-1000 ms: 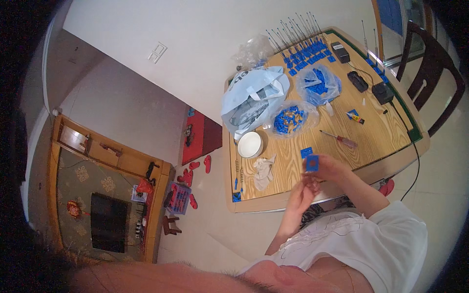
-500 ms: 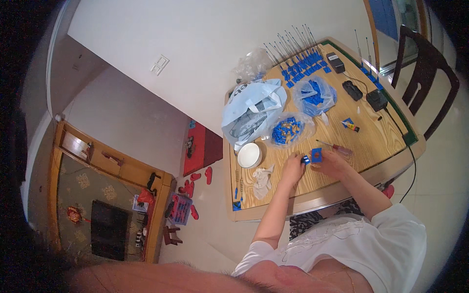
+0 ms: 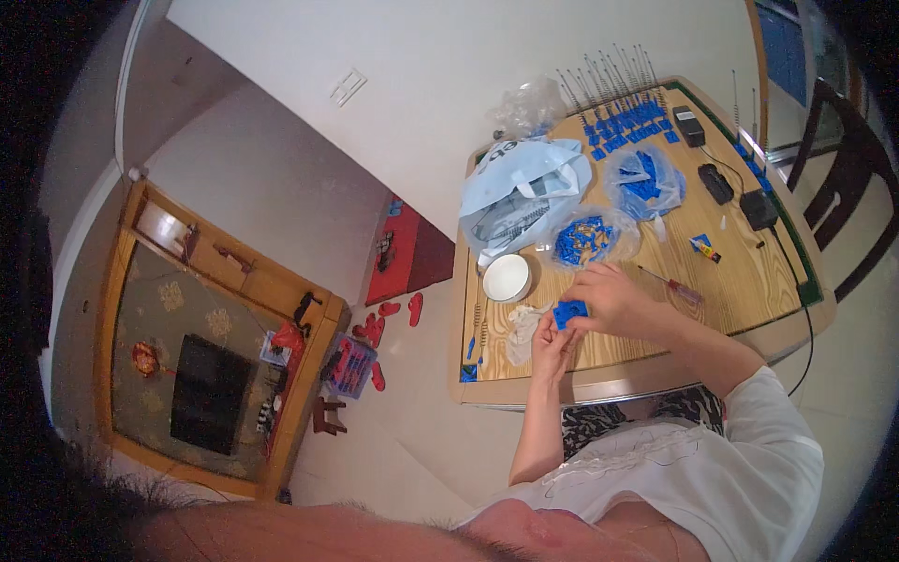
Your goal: The person assembles small electronic components and wire coils onto blue base pieces using a manual assembly tool.
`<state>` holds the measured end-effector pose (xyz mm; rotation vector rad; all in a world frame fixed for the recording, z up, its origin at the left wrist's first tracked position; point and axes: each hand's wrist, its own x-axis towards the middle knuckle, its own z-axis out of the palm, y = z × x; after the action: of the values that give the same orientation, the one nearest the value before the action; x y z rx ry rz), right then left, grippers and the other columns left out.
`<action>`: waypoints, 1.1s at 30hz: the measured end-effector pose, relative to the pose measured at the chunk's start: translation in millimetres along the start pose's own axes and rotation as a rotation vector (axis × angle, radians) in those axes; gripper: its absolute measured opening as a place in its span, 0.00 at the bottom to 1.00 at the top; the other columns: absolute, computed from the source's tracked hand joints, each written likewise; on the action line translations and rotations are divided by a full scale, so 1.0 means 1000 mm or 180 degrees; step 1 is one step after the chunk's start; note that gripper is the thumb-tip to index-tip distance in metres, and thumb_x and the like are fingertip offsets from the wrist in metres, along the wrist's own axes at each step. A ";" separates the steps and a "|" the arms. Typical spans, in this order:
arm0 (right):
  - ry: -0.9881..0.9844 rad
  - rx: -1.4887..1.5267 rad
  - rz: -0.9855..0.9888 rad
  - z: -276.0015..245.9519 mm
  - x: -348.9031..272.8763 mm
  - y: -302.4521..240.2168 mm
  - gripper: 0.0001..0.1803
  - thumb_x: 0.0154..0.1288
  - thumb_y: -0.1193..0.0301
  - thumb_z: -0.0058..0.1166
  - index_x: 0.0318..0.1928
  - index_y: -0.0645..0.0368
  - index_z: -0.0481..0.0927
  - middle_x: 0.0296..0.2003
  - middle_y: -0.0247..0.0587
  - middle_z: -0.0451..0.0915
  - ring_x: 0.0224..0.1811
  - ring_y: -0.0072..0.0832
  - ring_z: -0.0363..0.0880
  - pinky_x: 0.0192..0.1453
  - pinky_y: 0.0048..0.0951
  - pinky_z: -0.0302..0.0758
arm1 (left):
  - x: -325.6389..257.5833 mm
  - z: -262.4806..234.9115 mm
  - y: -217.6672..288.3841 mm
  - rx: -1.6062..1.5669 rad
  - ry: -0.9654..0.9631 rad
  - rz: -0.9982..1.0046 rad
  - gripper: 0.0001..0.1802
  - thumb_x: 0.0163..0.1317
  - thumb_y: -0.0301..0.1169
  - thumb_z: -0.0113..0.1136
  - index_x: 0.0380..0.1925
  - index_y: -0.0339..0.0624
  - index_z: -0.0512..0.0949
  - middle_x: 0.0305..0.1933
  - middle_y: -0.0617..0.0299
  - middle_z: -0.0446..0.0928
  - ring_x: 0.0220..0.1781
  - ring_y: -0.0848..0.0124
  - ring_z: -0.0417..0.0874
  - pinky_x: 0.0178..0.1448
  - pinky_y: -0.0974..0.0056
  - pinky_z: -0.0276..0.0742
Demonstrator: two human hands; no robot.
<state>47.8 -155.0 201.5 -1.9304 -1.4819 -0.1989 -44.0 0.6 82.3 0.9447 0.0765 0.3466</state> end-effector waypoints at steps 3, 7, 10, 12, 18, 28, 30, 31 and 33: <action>0.0097 -0.0360 -0.0367 0.006 0.008 -0.010 0.19 0.43 0.64 0.65 0.37 0.56 0.79 0.33 0.38 0.74 0.44 0.35 0.71 0.56 0.38 0.63 | -0.003 -0.005 0.005 -0.0125 -0.0096 0.0082 0.17 0.57 0.14 0.52 0.47 0.35 0.68 0.45 0.58 0.77 0.45 0.72 0.80 0.50 0.66 0.79; 0.0149 -0.0534 -0.0606 0.014 0.011 -0.014 0.19 0.42 0.64 0.65 0.37 0.56 0.79 0.34 0.37 0.75 0.43 0.35 0.72 0.56 0.40 0.63 | -0.006 -0.008 0.010 -0.0054 -0.0172 0.0191 0.17 0.57 0.14 0.52 0.47 0.36 0.68 0.45 0.57 0.77 0.45 0.72 0.80 0.50 0.67 0.78; -0.0011 -0.0544 -0.0592 0.014 0.012 -0.017 0.19 0.43 0.63 0.64 0.37 0.55 0.78 0.34 0.37 0.76 0.43 0.35 0.73 0.57 0.42 0.62 | -0.006 -0.008 0.010 0.0094 -0.0242 0.0279 0.18 0.56 0.13 0.52 0.47 0.35 0.68 0.45 0.58 0.77 0.46 0.73 0.79 0.51 0.68 0.77; 0.0047 -0.0552 -0.0591 0.016 0.013 -0.016 0.19 0.41 0.64 0.65 0.37 0.54 0.78 0.33 0.37 0.77 0.42 0.36 0.73 0.57 0.41 0.62 | -0.006 -0.009 0.011 0.0102 -0.0317 0.0323 0.18 0.56 0.12 0.51 0.47 0.35 0.68 0.46 0.58 0.76 0.48 0.73 0.78 0.51 0.69 0.76; -0.0023 -0.0580 -0.0606 0.014 0.015 -0.015 0.19 0.42 0.63 0.65 0.37 0.54 0.78 0.32 0.38 0.77 0.42 0.36 0.74 0.58 0.42 0.62 | -0.004 -0.008 0.014 0.0274 -0.0365 0.0406 0.19 0.55 0.11 0.50 0.48 0.36 0.68 0.47 0.59 0.76 0.49 0.73 0.77 0.51 0.71 0.74; -0.0016 -0.0456 -0.0582 0.009 0.016 -0.016 0.20 0.41 0.63 0.66 0.38 0.53 0.78 0.33 0.38 0.76 0.42 0.35 0.74 0.57 0.42 0.62 | -0.008 0.005 0.029 0.0520 -0.0218 0.0434 0.18 0.54 0.13 0.54 0.45 0.35 0.69 0.44 0.59 0.76 0.47 0.76 0.77 0.51 0.72 0.73; -0.0095 -0.0447 -0.0565 0.007 0.015 -0.020 0.21 0.43 0.64 0.65 0.41 0.54 0.79 0.35 0.38 0.77 0.43 0.36 0.73 0.60 0.42 0.61 | -0.009 -0.001 0.029 0.0563 -0.0302 0.0485 0.19 0.53 0.12 0.54 0.46 0.34 0.69 0.46 0.59 0.76 0.49 0.74 0.77 0.52 0.72 0.73; -0.0094 -0.0444 -0.0571 0.005 0.015 -0.021 0.21 0.43 0.64 0.65 0.41 0.54 0.79 0.35 0.38 0.77 0.43 0.36 0.73 0.60 0.42 0.61 | -0.009 -0.001 0.030 0.0600 -0.0392 0.0527 0.20 0.53 0.11 0.53 0.46 0.34 0.68 0.47 0.58 0.75 0.50 0.72 0.77 0.54 0.71 0.73; -0.0092 -0.0379 -0.0598 0.002 0.015 -0.023 0.21 0.44 0.64 0.65 0.41 0.54 0.78 0.35 0.38 0.76 0.44 0.35 0.73 0.60 0.42 0.60 | -0.011 0.001 0.032 0.0654 -0.0377 0.0538 0.19 0.53 0.10 0.53 0.46 0.34 0.69 0.47 0.58 0.75 0.50 0.72 0.77 0.54 0.71 0.72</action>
<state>31.8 -139.5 217.2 -1.8920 -1.7058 -0.3517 -61.9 13.6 107.5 1.1770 -0.0781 0.4438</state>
